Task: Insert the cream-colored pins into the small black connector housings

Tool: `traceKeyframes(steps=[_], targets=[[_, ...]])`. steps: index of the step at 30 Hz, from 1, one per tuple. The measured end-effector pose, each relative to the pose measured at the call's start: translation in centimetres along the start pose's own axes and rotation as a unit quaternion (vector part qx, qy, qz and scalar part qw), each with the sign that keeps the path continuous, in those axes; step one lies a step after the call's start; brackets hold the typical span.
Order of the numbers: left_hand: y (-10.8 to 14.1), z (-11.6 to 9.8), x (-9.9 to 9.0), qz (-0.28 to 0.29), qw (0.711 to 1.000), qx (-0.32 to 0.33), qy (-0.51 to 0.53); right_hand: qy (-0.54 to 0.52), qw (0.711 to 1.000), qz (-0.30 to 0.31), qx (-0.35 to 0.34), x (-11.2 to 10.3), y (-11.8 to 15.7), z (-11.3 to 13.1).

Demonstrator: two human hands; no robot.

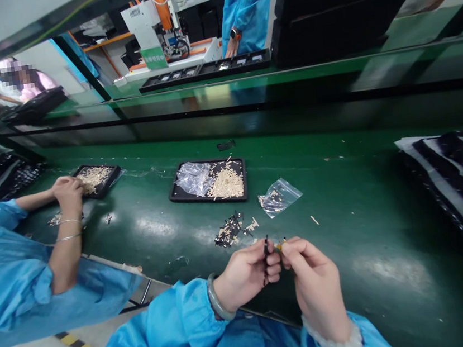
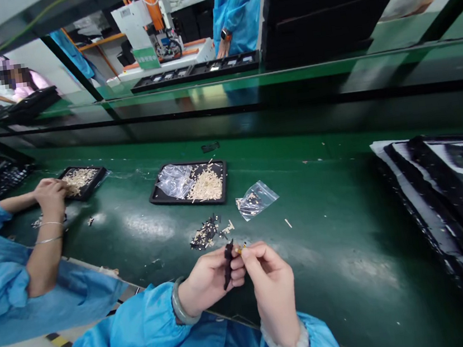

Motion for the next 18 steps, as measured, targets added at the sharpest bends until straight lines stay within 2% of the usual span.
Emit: traceKeyframes(steps=[4,8,12,18], targets=[[-0.1,0.1,-0.2,0.012,0.999,-0.004,0.045,0.065,0.997,0.031,-0.005,0.9,0.4,-0.2],[0.1,0.2,-0.4,-0.026,0.998,-0.009,0.060,0.137,0.987,0.050,-0.066,1.3,0.3,0.7],[0.4,-0.1,-0.5,-0.052,0.997,-0.008,0.064,0.145,0.985,0.061,-0.077,1.5,0.3,0.9],[0.5,-0.3,-0.5,-0.053,0.997,0.008,0.051,0.146,0.983,0.065,-0.094,1.7,0.3,1.3]])
Point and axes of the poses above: each hand's wrist, its own y-axis away from the middle knuckle, its own x-axis out of the palm, z = x × y, the point moved 10 cm from there along -y, towards the middle knuckle, and after that the axes turned 13 degrees about -x, right-handed, at the moved point
